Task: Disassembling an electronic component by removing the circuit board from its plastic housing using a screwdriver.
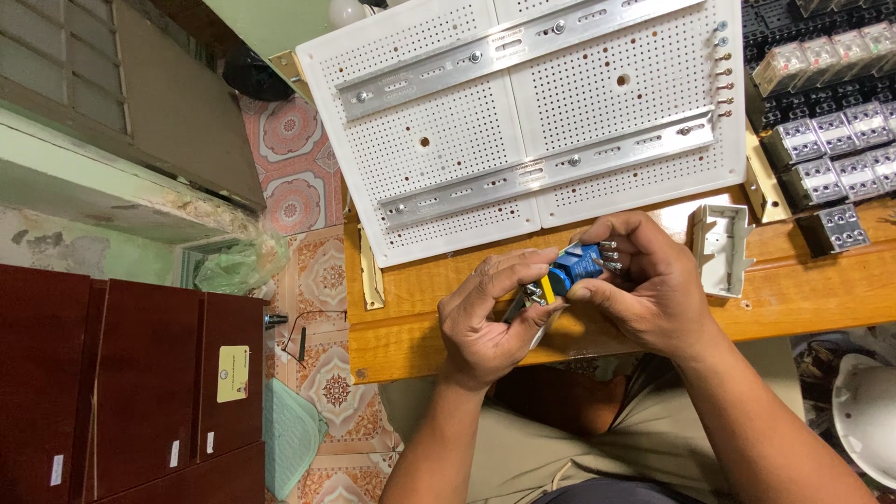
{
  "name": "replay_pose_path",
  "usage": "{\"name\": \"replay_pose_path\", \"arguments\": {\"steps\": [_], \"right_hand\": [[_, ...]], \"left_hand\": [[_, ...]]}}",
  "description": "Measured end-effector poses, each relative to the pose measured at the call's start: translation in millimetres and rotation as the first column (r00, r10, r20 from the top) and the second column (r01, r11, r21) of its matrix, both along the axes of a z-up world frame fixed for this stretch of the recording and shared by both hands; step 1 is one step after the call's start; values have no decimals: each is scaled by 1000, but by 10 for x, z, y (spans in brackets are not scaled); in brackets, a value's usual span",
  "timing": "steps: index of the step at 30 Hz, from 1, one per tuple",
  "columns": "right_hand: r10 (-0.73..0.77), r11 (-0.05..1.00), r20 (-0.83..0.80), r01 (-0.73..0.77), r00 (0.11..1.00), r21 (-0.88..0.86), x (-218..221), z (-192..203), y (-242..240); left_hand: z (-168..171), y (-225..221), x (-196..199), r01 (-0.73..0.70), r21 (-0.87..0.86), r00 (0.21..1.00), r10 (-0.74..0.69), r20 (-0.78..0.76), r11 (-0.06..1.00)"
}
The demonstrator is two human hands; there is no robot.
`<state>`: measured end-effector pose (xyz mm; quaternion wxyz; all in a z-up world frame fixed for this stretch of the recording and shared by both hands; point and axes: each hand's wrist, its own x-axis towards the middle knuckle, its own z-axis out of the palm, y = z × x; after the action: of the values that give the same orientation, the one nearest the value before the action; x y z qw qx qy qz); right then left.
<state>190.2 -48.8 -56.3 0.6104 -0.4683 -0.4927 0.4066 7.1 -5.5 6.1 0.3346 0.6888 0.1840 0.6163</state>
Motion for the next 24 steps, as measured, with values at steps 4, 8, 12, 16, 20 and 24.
{"name": "replay_pose_path", "arguments": {"steps": [4, 8, 12, 16, 20, 24], "right_hand": [[0, 1000, 1, 0, 1000, 6, 15, -2, -11], [-6, 1000, 1, 6, 1000, 21, 23, 3, -15], [-5, 1000, 11, 5, 1000, 28, 36, -22, -13], [-20, 999, 19, 20, 1000, 46, 28, -4, -10], [-19, 998, 18, 18, 1000, 58, 21, 14, -9], [-22, 997, 11, 21, 1000, 69, 28, -27, -4]], "left_hand": [[14, -2, -1, 5, 3, 1000, -5, -1, 1000], [10, 3, -2, 10, 10, 1000, -10, 7, 1000], [10, 1, 5, -2, 20, 1000, 2, -4, 1000], [19, -10, 6, 2, 6, 1000, -2, -2, 1000], [12, -3, 0, 6, 14, 1000, -6, -1, 1000], [18, -3, 5, -8, 24, 1000, 8, -16, 1000]]}}
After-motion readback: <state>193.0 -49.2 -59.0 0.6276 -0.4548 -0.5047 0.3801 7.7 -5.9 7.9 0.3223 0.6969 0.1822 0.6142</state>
